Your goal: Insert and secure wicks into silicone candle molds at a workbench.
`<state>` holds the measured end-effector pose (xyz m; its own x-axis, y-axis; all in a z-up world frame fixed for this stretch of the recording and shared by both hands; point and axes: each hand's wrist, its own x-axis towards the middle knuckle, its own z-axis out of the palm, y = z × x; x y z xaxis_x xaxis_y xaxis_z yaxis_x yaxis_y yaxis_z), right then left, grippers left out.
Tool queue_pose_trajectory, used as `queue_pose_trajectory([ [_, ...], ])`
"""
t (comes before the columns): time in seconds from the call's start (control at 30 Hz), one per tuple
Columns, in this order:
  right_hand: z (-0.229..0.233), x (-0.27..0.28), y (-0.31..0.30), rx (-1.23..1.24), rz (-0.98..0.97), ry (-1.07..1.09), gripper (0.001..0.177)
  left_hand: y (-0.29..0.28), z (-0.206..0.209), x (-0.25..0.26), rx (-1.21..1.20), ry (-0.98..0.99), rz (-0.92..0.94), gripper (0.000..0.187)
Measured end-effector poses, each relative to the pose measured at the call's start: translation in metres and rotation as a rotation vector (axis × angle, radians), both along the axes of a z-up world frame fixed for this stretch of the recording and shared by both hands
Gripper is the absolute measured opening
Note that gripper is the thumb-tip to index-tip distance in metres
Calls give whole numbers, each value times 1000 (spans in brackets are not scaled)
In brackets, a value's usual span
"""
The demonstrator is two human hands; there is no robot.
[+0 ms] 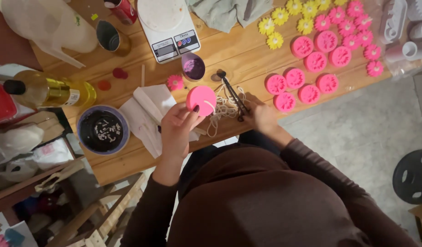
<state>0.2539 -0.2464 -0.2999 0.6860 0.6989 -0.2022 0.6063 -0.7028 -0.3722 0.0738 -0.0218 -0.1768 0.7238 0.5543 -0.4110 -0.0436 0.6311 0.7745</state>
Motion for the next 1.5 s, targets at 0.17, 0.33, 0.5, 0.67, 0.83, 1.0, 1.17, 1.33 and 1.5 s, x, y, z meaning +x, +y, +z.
queue_pose_trajectory([
  [0.17,7,-3,-2,42,-7,6,42,-4,11,2,186,-73,-13,21],
  [0.33,-4,12,-29,138,-105,60,26,11,9,-1,500,99,-45,22],
  [0.5,73,19,-54,597,-319,634,38,51,28,7,723,-117,-122,21],
  [0.67,98,-9,-74,647,-238,1383,59,85,-4,1,120,22,-338,21],
  [0.83,126,-57,-36,685,-53,1674,81,82,17,1,122,90,-295,40],
  [1.0,131,-69,-18,605,-85,1741,84,83,33,-9,-164,69,-374,29],
  [1.17,137,-77,-7,585,-61,1765,85,82,25,-23,-162,-73,-386,22],
  [1.33,133,-80,-8,608,-83,1753,86,79,30,-27,-172,-91,-411,23],
  [1.5,133,-80,-7,621,-129,1737,83,78,25,-30,-232,-112,-408,24],
])
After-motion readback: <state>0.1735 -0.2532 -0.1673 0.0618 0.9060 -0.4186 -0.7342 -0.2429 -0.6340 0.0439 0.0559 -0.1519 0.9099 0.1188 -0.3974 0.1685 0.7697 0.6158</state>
